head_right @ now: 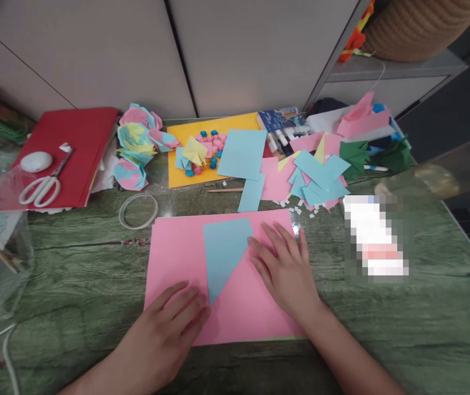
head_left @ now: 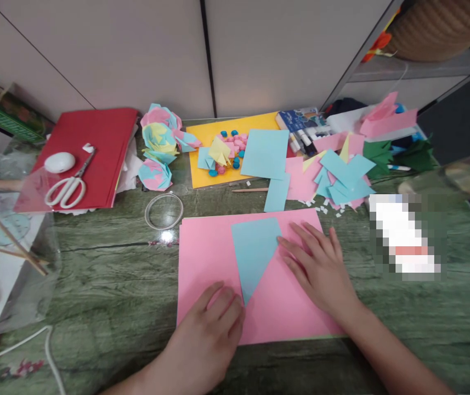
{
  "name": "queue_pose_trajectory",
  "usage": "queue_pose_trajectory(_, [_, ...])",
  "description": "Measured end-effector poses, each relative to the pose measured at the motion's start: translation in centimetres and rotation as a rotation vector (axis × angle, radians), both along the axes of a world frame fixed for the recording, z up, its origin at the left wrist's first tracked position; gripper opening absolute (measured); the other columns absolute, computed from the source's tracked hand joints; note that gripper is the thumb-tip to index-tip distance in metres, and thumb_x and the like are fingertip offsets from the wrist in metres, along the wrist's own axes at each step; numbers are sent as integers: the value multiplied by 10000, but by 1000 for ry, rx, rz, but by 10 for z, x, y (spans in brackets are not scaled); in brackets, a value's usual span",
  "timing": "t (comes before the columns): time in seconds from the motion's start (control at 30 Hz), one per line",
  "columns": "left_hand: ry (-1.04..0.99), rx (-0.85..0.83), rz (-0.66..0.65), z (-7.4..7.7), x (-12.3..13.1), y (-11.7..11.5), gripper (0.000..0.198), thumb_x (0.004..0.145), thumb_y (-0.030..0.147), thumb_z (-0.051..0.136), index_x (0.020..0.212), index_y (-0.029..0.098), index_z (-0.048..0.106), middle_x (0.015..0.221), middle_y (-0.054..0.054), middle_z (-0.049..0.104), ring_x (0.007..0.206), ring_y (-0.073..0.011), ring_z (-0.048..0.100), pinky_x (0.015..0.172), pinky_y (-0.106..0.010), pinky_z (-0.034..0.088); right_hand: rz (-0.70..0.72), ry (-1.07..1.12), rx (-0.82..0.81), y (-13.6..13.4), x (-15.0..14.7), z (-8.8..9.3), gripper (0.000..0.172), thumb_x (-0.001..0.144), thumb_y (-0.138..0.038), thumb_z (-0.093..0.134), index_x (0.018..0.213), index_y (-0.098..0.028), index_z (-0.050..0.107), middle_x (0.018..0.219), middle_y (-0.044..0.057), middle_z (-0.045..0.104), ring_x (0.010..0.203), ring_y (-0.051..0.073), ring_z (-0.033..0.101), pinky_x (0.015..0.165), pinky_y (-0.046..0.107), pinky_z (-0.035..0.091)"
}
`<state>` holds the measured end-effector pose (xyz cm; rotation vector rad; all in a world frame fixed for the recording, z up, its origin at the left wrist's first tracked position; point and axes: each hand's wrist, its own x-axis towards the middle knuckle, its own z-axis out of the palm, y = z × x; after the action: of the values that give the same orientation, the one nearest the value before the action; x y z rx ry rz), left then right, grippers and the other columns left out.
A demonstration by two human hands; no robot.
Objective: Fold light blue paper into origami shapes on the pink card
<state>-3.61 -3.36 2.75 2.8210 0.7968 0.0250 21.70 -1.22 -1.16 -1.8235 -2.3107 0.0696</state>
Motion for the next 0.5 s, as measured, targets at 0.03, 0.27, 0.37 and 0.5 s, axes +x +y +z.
queue_pose_trajectory(0.03, [-23,-25,5,-1,0,0,208,798,239,519,968,158,607,1025,-60,593,1035,-211,481,1020,-399,267,1,-3,-1,0,0,0,328,860,-346,455,1175,-293,529,1351,36,405,1275,263,277,1047,554,110])
queue_pose_trajectory(0.27, [-158,-7,128,-10,5,3,253,803,155,468,1027,169,586,1040,-56,584,982,-209,497,969,-410,327,23,-1,-4,-1,1,0,344,859,-352,452,1186,-268,518,1345,45,409,1269,260,286,1053,543,109])
queue_pose_trajectory(0.37, [-47,31,97,-15,8,4,369,839,210,447,1200,152,496,1176,-54,541,1085,-235,447,1020,-422,261,22,7,4,-1,1,0,345,861,-347,448,1189,-264,513,1340,47,415,1265,259,293,1051,543,118])
queue_pose_trajectory(0.5, [13,49,68,-17,9,2,386,840,235,448,1209,132,491,1166,-60,556,1115,-230,435,1060,-432,188,12,15,18,-2,2,-1,340,860,-337,447,1185,-263,513,1328,51,430,1258,267,305,1043,554,125])
